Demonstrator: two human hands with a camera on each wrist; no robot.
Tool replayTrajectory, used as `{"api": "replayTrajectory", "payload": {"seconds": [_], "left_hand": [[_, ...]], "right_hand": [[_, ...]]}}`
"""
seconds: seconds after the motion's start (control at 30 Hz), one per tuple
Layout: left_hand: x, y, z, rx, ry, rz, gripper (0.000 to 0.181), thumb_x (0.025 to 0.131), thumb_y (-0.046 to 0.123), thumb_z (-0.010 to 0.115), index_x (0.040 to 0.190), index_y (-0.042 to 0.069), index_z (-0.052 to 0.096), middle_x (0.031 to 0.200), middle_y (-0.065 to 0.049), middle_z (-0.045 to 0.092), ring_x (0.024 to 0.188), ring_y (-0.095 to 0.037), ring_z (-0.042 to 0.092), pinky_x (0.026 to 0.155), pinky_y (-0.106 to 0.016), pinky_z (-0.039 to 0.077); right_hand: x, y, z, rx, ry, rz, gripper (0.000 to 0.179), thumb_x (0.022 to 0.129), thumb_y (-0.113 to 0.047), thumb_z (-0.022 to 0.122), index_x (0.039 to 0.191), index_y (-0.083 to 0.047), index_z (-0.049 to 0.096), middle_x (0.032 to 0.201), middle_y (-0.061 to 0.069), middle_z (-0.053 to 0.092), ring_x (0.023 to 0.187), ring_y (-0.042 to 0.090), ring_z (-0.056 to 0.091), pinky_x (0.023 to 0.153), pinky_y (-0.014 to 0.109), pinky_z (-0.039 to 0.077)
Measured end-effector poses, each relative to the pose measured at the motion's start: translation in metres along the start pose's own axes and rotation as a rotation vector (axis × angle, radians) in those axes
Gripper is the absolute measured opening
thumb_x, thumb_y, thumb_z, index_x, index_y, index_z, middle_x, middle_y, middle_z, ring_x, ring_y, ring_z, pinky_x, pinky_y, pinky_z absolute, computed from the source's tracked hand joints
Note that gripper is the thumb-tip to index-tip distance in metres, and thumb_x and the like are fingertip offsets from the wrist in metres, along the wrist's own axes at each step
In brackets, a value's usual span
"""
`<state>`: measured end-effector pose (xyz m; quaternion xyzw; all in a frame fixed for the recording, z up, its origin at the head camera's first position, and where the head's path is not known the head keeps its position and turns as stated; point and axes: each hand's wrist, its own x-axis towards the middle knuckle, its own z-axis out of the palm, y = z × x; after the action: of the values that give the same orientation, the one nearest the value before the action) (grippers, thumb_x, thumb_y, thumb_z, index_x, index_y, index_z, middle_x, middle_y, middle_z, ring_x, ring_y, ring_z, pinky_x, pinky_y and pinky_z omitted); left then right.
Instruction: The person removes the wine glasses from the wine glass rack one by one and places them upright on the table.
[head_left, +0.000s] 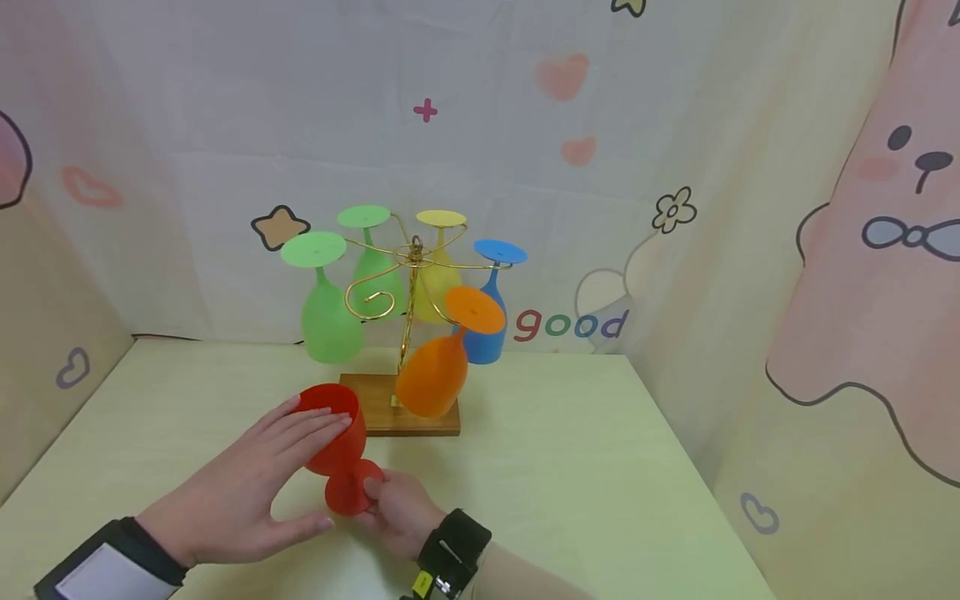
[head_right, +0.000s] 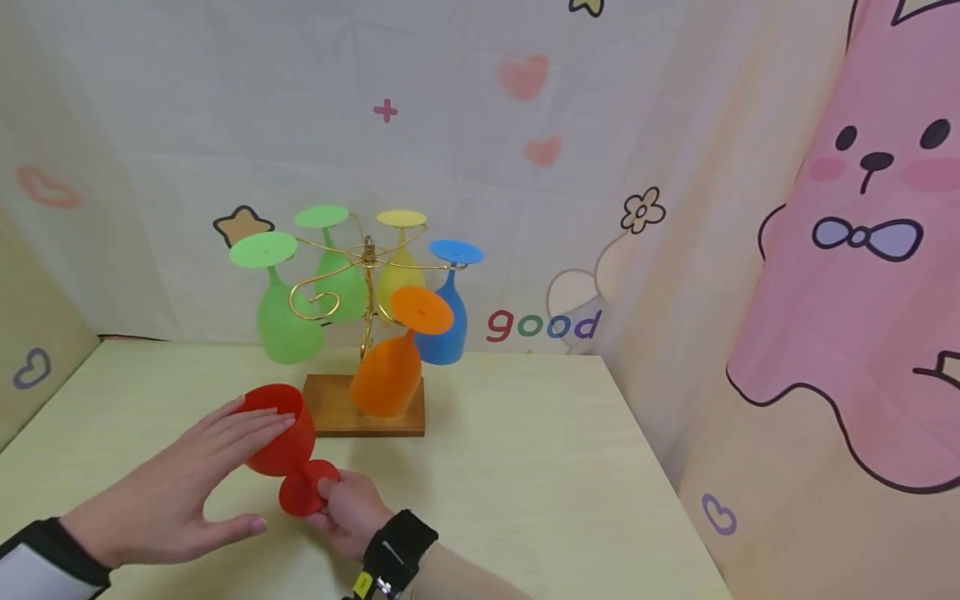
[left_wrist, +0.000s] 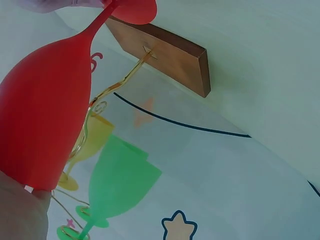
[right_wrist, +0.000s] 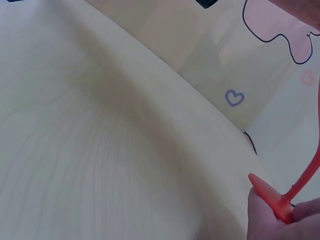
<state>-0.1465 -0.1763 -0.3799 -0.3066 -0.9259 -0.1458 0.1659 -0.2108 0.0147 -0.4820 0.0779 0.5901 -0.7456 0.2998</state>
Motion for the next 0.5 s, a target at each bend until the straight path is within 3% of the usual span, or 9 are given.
{"api": "replayTrajectory", "payload": {"seconds": [0.1,0.27,0.5], "left_hand": [[0.0002,-0.0001,0.0027,0.005,0.01,-0.004,0.07,0.076,0.055,0.07,0.133,0.017,0.053,0.128,0.004,0.058,0.12,-0.014,0.043,0.107,-0.053,0.032],[0.0025,-0.0013,0.0063,0.013,0.049,0.054,0.039,0.075,0.02,0.077,0.109,0.017,0.06,0.097,0.01,0.062,0.092,-0.007,0.047,0.091,-0.041,0.037],[0.0052,-0.0015,0.006,-0.018,0.064,0.057,0.031,0.076,0.013,0.076,0.097,0.025,0.058,0.085,0.019,0.055,0.08,-0.001,0.043,0.082,-0.033,0.035]], "right_hand": [[0.0006,0.0006,0.0004,-0.001,-0.001,0.007,0.035,0.095,-0.017,0.056,0.124,0.002,0.057,0.111,0.011,0.069,0.091,0.022,0.064,0.094,0.042,0.053],[0.0017,0.002,0.0007,-0.024,0.007,0.028,0.034,0.094,-0.016,0.057,0.123,0.001,0.058,0.109,0.01,0.069,0.089,0.022,0.064,0.094,0.043,0.053],[0.0031,0.0018,-0.0025,-0.072,-0.001,-0.007,0.034,0.094,-0.02,0.057,0.122,-0.001,0.057,0.107,0.009,0.069,0.087,0.022,0.063,0.091,0.041,0.056]]}}
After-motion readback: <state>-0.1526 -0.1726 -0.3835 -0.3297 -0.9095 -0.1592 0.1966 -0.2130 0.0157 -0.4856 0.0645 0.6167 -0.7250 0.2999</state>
